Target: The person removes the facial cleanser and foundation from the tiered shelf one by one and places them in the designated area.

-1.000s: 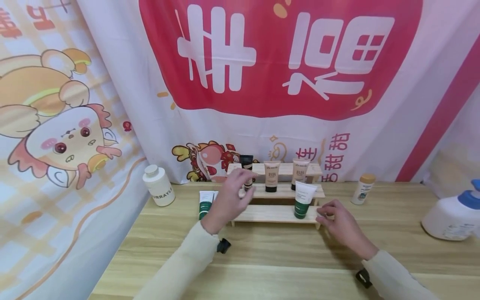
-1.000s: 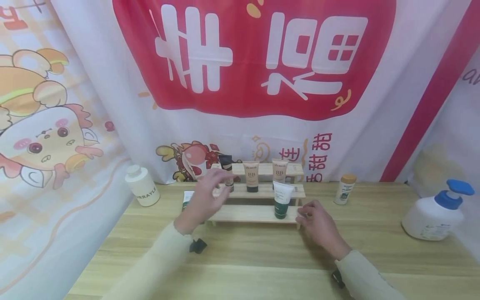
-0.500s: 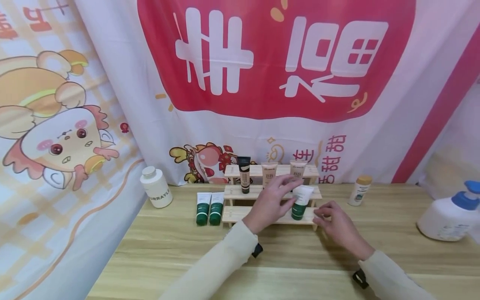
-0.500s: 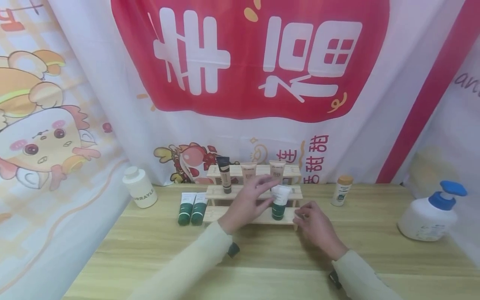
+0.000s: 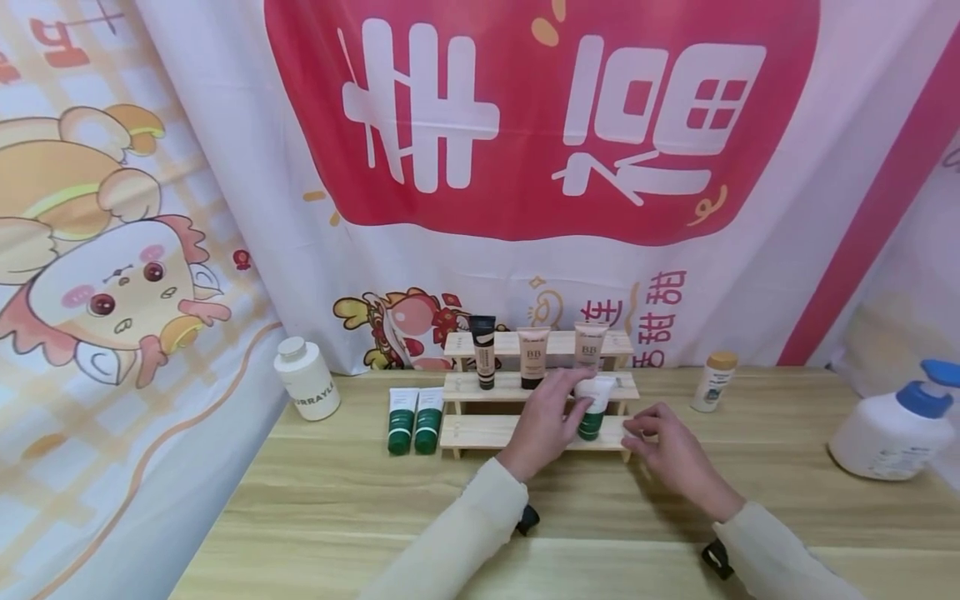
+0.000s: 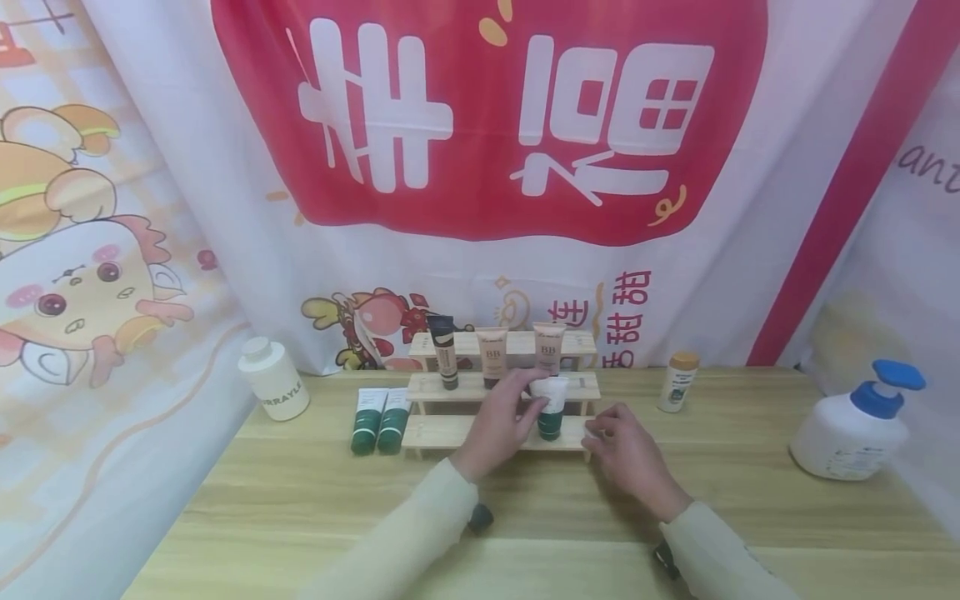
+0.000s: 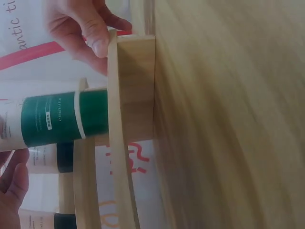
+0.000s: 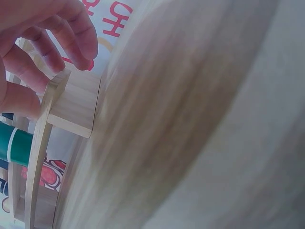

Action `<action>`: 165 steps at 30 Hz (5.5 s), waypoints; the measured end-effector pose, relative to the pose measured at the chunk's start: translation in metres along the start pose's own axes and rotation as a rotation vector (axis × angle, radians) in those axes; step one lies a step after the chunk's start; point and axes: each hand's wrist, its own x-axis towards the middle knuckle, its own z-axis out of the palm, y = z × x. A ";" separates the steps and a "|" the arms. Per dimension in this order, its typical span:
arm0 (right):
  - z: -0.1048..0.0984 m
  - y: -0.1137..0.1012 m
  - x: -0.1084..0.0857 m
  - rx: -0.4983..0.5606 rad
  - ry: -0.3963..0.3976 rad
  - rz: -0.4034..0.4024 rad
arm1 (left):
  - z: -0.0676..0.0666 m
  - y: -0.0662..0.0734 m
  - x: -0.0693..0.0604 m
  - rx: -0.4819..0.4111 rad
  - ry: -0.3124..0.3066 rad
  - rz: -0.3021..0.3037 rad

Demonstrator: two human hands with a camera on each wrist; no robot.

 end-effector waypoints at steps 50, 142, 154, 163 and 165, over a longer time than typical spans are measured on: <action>0.000 -0.003 0.000 -0.035 -0.031 0.018 | -0.200 -0.176 -0.101 0.375 -0.303 -1.055; -0.001 -0.002 0.001 -0.035 -0.071 0.055 | -0.168 -0.023 -0.132 0.183 -0.504 -0.743; -0.001 -0.003 0.000 -0.030 -0.060 0.041 | -0.148 -0.042 -0.141 0.148 -0.410 -0.900; -0.001 -0.005 0.000 -0.030 -0.059 0.042 | -0.150 -0.049 -0.139 0.183 -0.447 -0.895; -0.001 -0.005 0.000 -0.028 -0.059 0.044 | -0.150 -0.050 -0.139 0.183 -0.454 -0.887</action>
